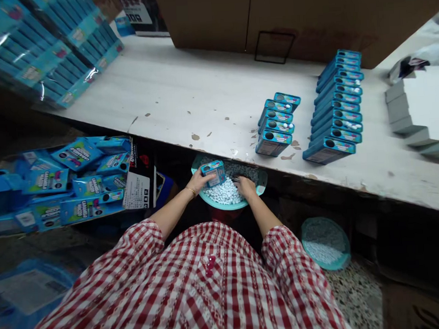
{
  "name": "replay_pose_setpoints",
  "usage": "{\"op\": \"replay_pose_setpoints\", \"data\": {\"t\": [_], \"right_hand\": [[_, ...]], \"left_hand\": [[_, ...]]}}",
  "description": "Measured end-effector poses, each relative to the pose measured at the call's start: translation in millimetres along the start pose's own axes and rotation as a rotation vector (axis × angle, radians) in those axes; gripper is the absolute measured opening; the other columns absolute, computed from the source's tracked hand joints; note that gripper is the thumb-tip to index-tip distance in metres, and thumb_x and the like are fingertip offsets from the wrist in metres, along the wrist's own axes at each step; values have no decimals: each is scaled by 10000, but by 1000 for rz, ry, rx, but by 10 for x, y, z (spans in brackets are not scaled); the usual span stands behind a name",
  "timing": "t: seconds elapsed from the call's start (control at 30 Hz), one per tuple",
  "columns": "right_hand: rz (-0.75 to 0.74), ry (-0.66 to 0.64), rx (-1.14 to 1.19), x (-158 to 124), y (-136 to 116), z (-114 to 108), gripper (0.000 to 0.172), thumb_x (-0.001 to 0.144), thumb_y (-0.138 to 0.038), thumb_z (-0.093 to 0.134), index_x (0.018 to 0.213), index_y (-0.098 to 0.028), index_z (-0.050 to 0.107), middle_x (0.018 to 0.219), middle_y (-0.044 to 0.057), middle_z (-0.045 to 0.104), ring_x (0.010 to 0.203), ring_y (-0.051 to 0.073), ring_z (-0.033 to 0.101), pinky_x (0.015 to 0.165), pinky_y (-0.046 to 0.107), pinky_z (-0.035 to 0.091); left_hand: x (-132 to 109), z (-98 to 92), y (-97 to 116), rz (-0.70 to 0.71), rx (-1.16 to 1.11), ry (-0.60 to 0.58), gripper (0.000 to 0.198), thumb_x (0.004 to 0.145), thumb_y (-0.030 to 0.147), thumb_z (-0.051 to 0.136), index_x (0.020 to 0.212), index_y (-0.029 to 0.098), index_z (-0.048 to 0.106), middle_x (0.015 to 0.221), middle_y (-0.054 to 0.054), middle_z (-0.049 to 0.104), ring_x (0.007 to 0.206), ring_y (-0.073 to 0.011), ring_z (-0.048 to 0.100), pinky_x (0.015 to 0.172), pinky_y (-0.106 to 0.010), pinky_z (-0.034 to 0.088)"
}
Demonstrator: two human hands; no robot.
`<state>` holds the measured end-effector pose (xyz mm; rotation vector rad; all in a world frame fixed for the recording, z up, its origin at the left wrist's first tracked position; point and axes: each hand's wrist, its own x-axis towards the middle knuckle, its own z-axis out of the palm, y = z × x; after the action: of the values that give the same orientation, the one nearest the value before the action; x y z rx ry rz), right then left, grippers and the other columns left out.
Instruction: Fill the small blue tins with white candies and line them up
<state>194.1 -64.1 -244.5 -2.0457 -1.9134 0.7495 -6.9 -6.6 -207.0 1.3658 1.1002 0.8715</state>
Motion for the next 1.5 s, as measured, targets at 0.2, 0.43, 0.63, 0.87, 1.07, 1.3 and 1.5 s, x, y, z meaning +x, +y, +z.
{"op": "replay_pose_setpoints", "data": {"t": [0.2,0.43,0.63,0.87,1.07,1.3,1.5], "right_hand": [[-72,97,278,-125,286,-135,372,786,-225,535,1155,-205,565,1073,33,643,967,163,592,854,278,450],[-288,150,450,-426,72,-769,342,763,-272,562,1088,-180,612,1014,44,653,910,172,591,837,293,443],[-316,78,-162,-642,-510,-1322,331,836,-281,500,1142,-228,615,1088,62,639,956,203,590,795,285,432],[-265,-22,-614,-746,-1049,-1522,328,864,-243,409,1121,-225,612,1020,109,632,816,211,619,657,282,406],[-286,30,-627,-894,-1072,-1612,340,876,-230,372,1136,-196,588,997,109,633,820,190,610,636,255,390],[-73,-3,-507,-831,-113,-1242,357,872,-337,432,1206,-279,545,1122,52,613,934,206,604,715,282,439],[-6,-51,-336,-390,75,-429,375,865,-256,435,1226,-260,532,1181,77,593,1009,195,588,800,288,453]], "left_hand": [[-126,-308,210,185,153,109,521,598,343,727,1049,147,555,967,-46,641,898,-181,594,880,-339,456],[-185,-275,251,243,512,93,427,662,286,669,1054,149,568,892,-38,645,821,-174,604,811,-304,467],[-195,-38,335,272,711,1,434,670,193,644,1098,176,572,1024,-47,645,922,-201,609,852,-305,467],[-182,-1,311,312,738,-34,444,673,153,633,1113,167,570,1108,-64,627,1014,-216,591,905,-321,459],[-202,-96,238,381,636,-3,407,687,167,633,1090,166,574,1112,-63,629,1021,-199,592,918,-317,457],[-307,-305,146,467,478,5,422,706,260,644,1106,150,569,1136,-98,620,1037,-209,591,927,-338,457],[-338,-314,111,394,494,39,428,698,280,654,1102,168,570,1150,-87,615,1049,-211,582,945,-346,440]]}}
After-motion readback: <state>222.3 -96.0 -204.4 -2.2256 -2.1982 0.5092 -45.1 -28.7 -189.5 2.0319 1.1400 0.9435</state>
